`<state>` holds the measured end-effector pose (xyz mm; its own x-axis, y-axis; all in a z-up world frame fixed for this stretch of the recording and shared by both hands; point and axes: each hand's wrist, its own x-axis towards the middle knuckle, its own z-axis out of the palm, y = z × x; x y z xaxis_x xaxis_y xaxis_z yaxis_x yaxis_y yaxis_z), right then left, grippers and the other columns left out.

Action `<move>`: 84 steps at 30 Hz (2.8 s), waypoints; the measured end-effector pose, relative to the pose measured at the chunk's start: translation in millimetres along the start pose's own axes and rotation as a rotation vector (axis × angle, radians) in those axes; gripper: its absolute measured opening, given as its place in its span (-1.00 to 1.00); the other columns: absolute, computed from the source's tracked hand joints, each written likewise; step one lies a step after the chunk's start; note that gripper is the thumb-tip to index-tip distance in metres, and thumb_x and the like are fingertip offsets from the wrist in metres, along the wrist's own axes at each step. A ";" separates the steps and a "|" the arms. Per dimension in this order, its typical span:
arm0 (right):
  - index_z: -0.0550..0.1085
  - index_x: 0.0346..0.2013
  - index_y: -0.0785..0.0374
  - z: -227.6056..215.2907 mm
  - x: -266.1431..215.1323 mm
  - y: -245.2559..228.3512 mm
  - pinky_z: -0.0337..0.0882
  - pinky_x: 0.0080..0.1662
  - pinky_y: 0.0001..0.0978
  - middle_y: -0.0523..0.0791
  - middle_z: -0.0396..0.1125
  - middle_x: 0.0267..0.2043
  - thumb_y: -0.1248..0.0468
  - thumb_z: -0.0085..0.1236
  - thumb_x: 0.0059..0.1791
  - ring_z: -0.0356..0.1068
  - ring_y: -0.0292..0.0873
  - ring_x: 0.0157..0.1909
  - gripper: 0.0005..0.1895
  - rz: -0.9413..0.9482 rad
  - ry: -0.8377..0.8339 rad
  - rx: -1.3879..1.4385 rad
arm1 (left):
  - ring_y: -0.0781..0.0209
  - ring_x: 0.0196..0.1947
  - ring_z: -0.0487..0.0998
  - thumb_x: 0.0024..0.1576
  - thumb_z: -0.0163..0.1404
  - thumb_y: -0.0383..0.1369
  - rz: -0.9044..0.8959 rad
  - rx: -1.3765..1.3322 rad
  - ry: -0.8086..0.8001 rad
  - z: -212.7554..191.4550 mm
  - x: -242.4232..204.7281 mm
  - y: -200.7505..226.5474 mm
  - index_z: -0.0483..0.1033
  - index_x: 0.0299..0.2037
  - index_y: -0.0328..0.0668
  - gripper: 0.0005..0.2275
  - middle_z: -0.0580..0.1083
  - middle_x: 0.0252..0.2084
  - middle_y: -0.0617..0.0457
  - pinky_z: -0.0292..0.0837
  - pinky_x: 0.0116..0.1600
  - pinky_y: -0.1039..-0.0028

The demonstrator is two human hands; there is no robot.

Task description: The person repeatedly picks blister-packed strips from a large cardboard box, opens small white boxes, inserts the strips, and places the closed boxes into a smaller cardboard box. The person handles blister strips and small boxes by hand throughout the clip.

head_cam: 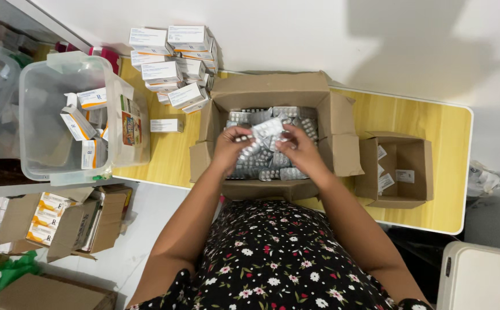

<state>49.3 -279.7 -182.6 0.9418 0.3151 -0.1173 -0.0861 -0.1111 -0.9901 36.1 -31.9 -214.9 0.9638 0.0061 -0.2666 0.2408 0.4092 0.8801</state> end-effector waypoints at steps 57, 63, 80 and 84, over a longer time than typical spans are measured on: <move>0.36 0.32 0.10 23.0 51.7 -27.6 0.29 0.20 -0.02 0.08 0.18 0.27 0.18 0.48 -0.24 0.24 0.19 0.24 -0.15 -0.020 -0.201 -0.844 | 0.23 -0.23 0.54 0.21 -0.08 -0.58 -0.231 -0.191 -0.007 -17.6 -4.4 28.5 0.36 0.24 -0.13 -0.62 0.48 -0.09 -0.03 0.48 -0.25 0.33; 0.53 0.05 0.07 25.7 39.8 -39.6 0.34 0.24 -0.09 0.06 0.23 0.30 0.25 0.35 -0.19 0.30 0.16 0.26 -0.50 0.107 -0.172 -1.033 | 0.24 -0.38 0.52 0.22 -0.10 -0.28 -0.441 -0.223 -0.006 -16.6 -8.4 43.3 0.36 0.12 -0.11 -0.71 0.49 -0.18 0.02 0.47 -0.44 0.41; 0.42 0.14 0.28 67.2 -1.5 -29.4 0.53 -0.08 -0.28 -0.10 0.43 -0.14 0.42 0.09 0.00 0.45 -0.21 -0.19 -0.61 0.323 0.081 0.747 | 0.33 -0.14 0.51 0.11 0.20 -0.56 -0.016 -0.257 -0.084 18.0 -14.7 40.3 0.36 0.19 -0.07 -0.55 0.51 0.01 0.05 0.43 -0.14 0.52; 0.41 0.21 0.27 66.6 -3.5 -26.5 0.53 -0.05 -0.30 -0.13 0.41 -0.22 0.38 0.06 0.01 0.44 -0.25 -0.22 -0.56 0.429 0.051 0.880 | 0.38 -0.14 0.50 0.11 0.19 -0.57 0.091 -0.166 -0.087 19.8 -18.4 45.2 0.35 0.18 -0.14 -0.56 0.54 -0.01 0.05 0.42 -0.16 0.59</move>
<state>26.6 -215.1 -161.0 0.7850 0.3686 -0.4980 -0.6167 0.5421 -0.5708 31.6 -31.6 -162.5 0.9887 -0.0262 -0.1477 0.1373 0.5550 0.8204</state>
